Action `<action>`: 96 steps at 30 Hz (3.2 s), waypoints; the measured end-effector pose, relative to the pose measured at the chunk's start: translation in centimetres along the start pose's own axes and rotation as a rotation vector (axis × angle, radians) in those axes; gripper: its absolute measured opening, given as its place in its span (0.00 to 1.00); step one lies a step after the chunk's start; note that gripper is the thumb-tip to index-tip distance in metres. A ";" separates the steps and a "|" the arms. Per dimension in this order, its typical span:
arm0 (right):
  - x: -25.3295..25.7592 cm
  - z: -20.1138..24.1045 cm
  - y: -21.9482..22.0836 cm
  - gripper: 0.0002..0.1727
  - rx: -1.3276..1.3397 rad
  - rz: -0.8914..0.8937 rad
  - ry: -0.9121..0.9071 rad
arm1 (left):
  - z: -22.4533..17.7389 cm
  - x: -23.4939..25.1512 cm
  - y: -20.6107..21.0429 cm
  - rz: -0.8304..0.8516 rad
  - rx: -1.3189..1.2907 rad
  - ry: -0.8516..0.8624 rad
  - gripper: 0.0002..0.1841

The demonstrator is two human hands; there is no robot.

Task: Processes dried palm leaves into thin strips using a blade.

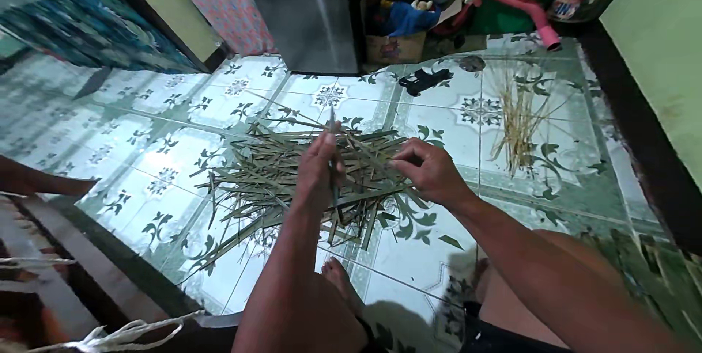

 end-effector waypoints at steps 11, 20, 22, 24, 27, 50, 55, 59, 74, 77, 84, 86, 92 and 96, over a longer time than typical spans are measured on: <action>0.2 -1.3 -0.9 0.04 0.165 0.097 0.140 | -2.0 1.3 -6.5 -0.193 -0.082 0.043 0.19; 1.1 -2.5 -2.6 0.01 0.510 -0.117 0.185 | -0.3 -0.5 -4.0 -0.104 -0.025 -0.085 0.22; 1.1 -2.1 -2.1 0.02 0.525 -0.108 0.193 | 1.3 -1.5 -0.7 0.065 0.059 -0.158 0.21; 1.0 -1.7 -1.7 0.03 0.550 -0.114 0.188 | 3.2 -2.9 2.9 0.248 0.133 -0.244 0.18; 0.7 -1.5 -1.6 0.04 0.584 -0.156 0.171 | 5.4 -4.2 6.6 0.389 0.125 -0.292 0.18; 0.0 4.1 -3.5 0.17 -0.183 -0.100 -0.215 | -2.8 -1.2 -4.6 -0.078 -0.255 0.146 0.17; 0.8 2.4 -0.6 0.27 -0.543 0.082 -0.295 | -2.1 -1.3 -3.1 -0.011 -0.255 0.100 0.18; 0.3 1.5 0.9 0.17 -0.427 0.242 -0.263 | -1.7 -1.2 -2.9 0.007 -0.246 0.086 0.18; -0.8 2.6 -1.6 0.16 -0.172 0.411 -0.262 | -0.4 -1.6 -0.1 0.258 -0.188 -0.004 0.25; -0.9 3.1 -2.3 0.15 -0.171 0.407 -0.302 | 0.6 -2.1 1.4 0.341 -0.108 -0.080 0.24; -1.0 1.6 -2.5 0.17 -0.216 0.474 -0.203 | -2.8 -0.7 -4.0 0.186 -0.315 0.108 0.24; -0.9 0.8 -2.0 0.16 -0.199 0.496 -0.089 | -2.2 -1.1 -3.0 0.186 -0.265 0.074 0.24; -0.8 1.0 -1.1 0.17 -0.167 0.485 -0.156 | -0.7 -2.0 -0.4 0.222 -0.096 -0.008 0.23; -0.6 0.4 -2.2 0.16 -0.216 0.473 -0.132 | -3.6 -0.8 -6.3 -0.117 -0.211 0.116 0.19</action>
Point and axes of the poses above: each hand's wrist, its own x-axis towards the middle knuckle, its own y-axis out of the palm, z = x × y, the point moved 8 cm from there along x, towards the middle knuckle, and after that the axes turned 1 degree about -x, right-handed, at the moved point
